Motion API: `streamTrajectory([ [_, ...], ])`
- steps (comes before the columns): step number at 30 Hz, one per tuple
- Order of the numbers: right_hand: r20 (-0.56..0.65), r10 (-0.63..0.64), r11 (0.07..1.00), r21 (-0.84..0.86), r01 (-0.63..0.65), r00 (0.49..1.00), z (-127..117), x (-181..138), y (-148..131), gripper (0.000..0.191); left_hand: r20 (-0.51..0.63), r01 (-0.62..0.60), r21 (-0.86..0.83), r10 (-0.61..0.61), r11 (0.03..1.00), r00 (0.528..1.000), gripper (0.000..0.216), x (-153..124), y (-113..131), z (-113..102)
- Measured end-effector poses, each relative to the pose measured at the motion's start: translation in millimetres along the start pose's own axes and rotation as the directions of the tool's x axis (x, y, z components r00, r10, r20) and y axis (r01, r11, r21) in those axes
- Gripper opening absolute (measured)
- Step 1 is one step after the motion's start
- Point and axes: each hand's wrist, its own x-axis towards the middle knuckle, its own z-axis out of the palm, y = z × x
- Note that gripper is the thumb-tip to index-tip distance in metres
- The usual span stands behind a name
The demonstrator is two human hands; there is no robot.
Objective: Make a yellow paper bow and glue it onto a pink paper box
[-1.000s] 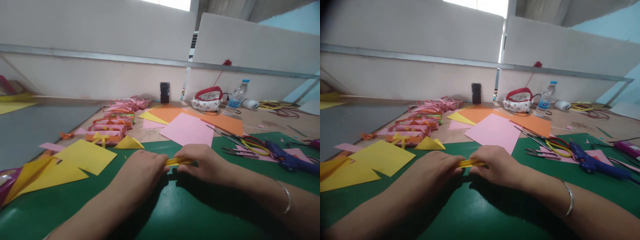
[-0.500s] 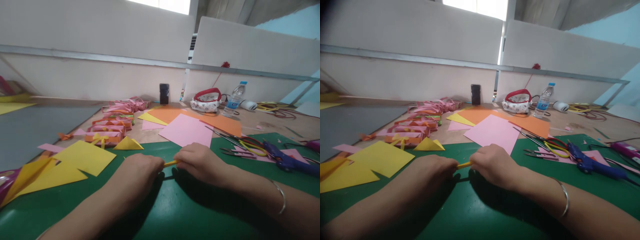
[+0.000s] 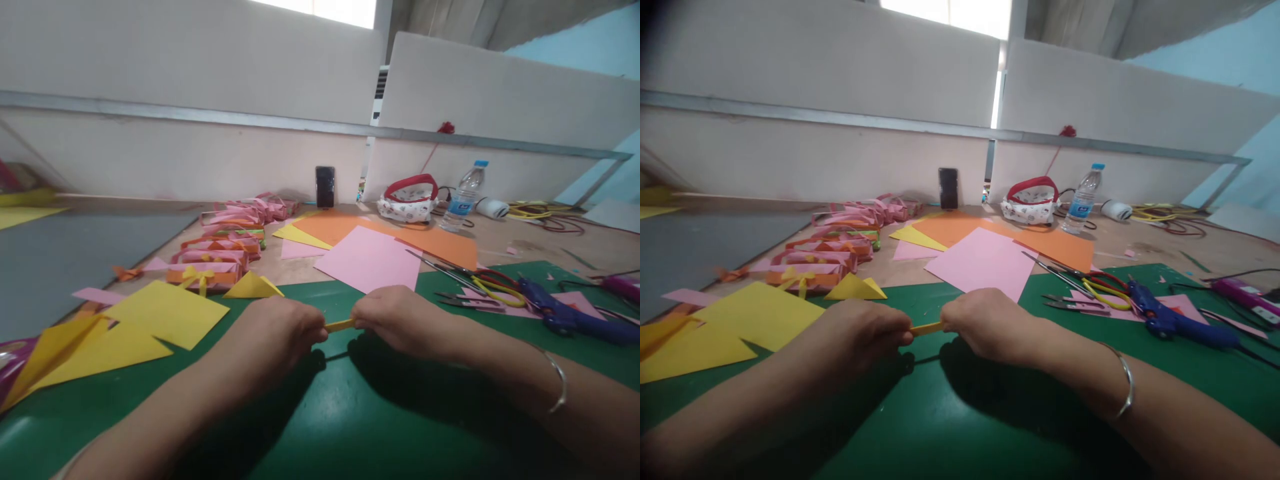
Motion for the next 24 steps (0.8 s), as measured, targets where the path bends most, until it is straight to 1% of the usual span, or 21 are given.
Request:
streamTrajectory([
  [4, 0.111, 0.024, 0.982, 0.186, -0.044, 0.994, -13, 1, 4, 0.017, 0.077, 0.009, -0.181, 0.005, 0.983, 0.997, 0.032, -1, -12, -2],
  [6, 0.166, 0.063, 0.946, 0.304, -0.112, 0.984, -15, 1, 7, 0.019, 0.108, 0.038, -0.252, -0.010, 0.967, 0.994, 0.033, -1, -17, -4],
  [7, 0.194, 0.115, 0.912, 0.368, -0.181, 0.974, -16, 2, 10, 0.020, 0.118, 0.054, -0.279, -0.021, 0.959, 0.993, 0.033, -2, -18, -6],
  [9, 0.253, 0.229, 0.812, 0.482, -0.328, 0.940, -16, 3, 16, 0.022, 0.130, 0.083, -0.320, -0.043, 0.944, 0.991, 0.033, -2, -21, -12],
  [10, 0.274, 0.271, 0.762, 0.524, -0.379, 0.923, -16, 3, 18, 0.023, 0.133, 0.094, -0.336, -0.052, 0.937, 0.990, 0.033, -2, -22, -14],
  [11, 0.283, 0.291, 0.728, 0.554, -0.404, 0.914, -16, 4, 21, 0.024, 0.136, 0.103, -0.350, -0.058, 0.931, 0.989, 0.033, -2, -22, -17],
  [13, 0.280, 0.254, 0.719, 0.585, -0.374, 0.926, -16, 5, 25, 0.023, 0.142, 0.115, -0.373, -0.066, 0.921, 0.988, 0.033, -1, -23, -20],
  [16, 0.256, 0.158, 0.768, 0.576, -0.281, 0.954, -18, 4, 29, 0.022, 0.133, 0.127, -0.393, -0.081, 0.910, 0.988, 0.034, -3, -25, -21],
  [18, 0.255, 0.137, 0.789, 0.557, -0.261, 0.957, -20, 2, 34, 0.023, 0.111, 0.142, -0.395, -0.107, 0.908, 0.988, 0.034, -5, -30, -23],
  [19, 0.256, 0.156, 0.793, 0.543, -0.276, 0.954, -21, 2, 38, 0.023, 0.088, 0.155, -0.390, -0.131, 0.908, 0.987, 0.033, -7, -34, -24],
  [21, 0.236, 0.260, 0.785, 0.513, -0.347, 0.936, -22, 1, 47, 0.020, 0.010, 0.196, -0.374, -0.208, 0.906, 0.978, 0.030, -9, -44, -30],
  [23, 0.153, 0.396, 0.746, 0.522, -0.414, 0.906, -24, 1, 57, 0.017, -0.088, 0.245, -0.390, -0.300, 0.888, 0.950, 0.029, -10, -51, -34],
  [24, 0.100, 0.447, 0.715, 0.558, -0.422, 0.889, -24, 1, 60, 0.017, -0.132, 0.262, -0.420, -0.344, 0.869, 0.929, 0.029, -9, -52, -35],
])
